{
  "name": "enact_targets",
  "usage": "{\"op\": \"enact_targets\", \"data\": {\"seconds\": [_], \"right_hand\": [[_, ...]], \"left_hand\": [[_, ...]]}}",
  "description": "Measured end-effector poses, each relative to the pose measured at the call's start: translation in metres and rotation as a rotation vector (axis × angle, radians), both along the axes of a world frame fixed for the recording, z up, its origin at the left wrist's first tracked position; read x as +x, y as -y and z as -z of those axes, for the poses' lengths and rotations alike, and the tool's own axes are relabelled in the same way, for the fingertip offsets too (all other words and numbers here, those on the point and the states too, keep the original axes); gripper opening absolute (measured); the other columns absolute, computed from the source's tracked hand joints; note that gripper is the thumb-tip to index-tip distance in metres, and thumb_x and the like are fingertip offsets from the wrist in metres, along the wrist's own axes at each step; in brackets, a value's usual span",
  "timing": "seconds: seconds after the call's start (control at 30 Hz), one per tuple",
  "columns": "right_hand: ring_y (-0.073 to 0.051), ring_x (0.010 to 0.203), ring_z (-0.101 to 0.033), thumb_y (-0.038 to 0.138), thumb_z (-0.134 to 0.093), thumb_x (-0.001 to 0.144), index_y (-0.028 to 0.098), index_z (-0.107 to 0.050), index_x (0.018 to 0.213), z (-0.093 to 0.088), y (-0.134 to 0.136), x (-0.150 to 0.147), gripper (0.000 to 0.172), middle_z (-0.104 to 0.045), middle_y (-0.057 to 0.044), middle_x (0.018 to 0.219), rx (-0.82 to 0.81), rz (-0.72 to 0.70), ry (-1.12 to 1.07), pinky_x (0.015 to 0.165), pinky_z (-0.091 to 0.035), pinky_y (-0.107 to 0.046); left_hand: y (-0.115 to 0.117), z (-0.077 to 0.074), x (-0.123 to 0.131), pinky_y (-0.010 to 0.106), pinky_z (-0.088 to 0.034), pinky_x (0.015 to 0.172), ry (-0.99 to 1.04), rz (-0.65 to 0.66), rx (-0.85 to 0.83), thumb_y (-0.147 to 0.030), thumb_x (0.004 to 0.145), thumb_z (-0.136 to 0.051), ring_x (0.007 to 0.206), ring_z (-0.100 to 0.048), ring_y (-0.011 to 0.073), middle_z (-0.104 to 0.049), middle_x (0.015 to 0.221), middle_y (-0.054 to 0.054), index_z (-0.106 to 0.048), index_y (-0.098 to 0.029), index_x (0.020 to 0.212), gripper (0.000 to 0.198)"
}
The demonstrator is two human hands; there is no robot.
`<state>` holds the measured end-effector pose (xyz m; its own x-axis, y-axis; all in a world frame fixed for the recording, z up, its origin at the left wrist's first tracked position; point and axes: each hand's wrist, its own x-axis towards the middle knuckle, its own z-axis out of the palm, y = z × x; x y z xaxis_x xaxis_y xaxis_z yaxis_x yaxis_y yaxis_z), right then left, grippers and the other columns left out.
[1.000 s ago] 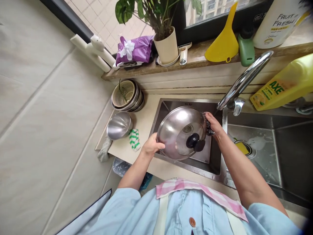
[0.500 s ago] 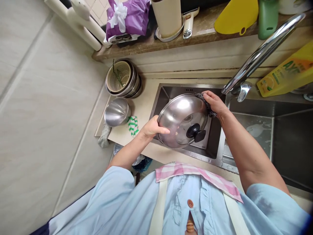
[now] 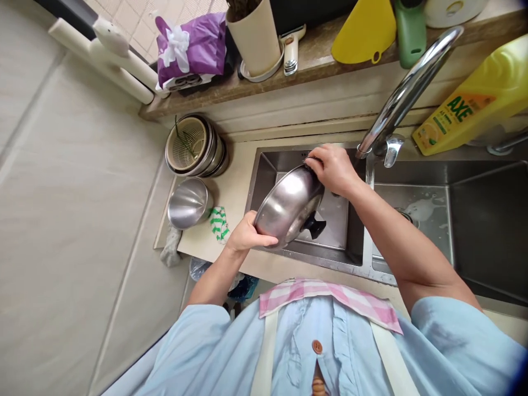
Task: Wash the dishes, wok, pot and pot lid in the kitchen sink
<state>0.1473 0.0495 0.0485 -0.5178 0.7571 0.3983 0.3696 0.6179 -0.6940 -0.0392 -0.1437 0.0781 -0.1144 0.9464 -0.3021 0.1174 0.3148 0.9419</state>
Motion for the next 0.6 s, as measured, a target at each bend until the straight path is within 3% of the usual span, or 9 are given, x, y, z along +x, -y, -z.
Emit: {"op": "enact_targets", "data": {"seconds": [0.13,0.27,0.37,0.6], "right_hand": [[-0.022,0.079,-0.058,0.046,-0.05,0.1,0.021,-0.071,0.093,-0.017,0.017,-0.012,0.033,-0.062,-0.009,0.089,0.036,-0.077,0.071,0.071,-0.046,-0.034],[-0.024,0.081,-0.059,0.045,-0.049,0.1,0.021,-0.072,0.093,-0.01,0.012,-0.009,0.034,-0.061,-0.009,0.085,0.013,0.022,0.064,0.071,-0.046,-0.035],[-0.024,0.084,-0.059,0.045,-0.048,0.101,0.022,-0.071,0.098,-0.009,0.013,-0.004,0.033,-0.063,-0.009,0.09,0.041,-0.007,0.047,0.072,-0.046,-0.034],[-0.023,0.086,-0.061,0.042,-0.05,0.1,0.021,-0.073,0.095,-0.039,0.039,-0.008,0.032,-0.066,-0.01,0.094,0.009,-0.015,0.11,0.072,-0.045,-0.033]], "left_hand": [[0.001,-0.008,0.014,0.028,-0.052,0.056,-0.057,0.038,-0.002,-0.032,0.046,-0.095,0.057,-0.062,0.019,-0.063,0.059,0.002,-0.072,-0.012,0.064,0.035],[0.004,-0.013,0.019,0.029,-0.053,0.057,-0.063,0.047,0.038,-0.034,0.048,-0.095,0.06,-0.063,0.0206,-0.064,0.061,0.003,-0.074,-0.013,0.066,0.035],[0.005,-0.015,0.02,0.03,-0.054,0.058,-0.064,0.067,0.04,-0.035,0.048,-0.096,0.062,-0.065,0.0222,-0.065,0.062,0.003,-0.076,-0.014,0.071,0.037],[0.003,-0.012,0.026,0.03,-0.055,0.062,-0.04,0.069,0.037,-0.037,0.048,-0.096,0.066,-0.068,0.0245,-0.066,0.062,0.003,-0.076,-0.013,0.072,0.04]]}}
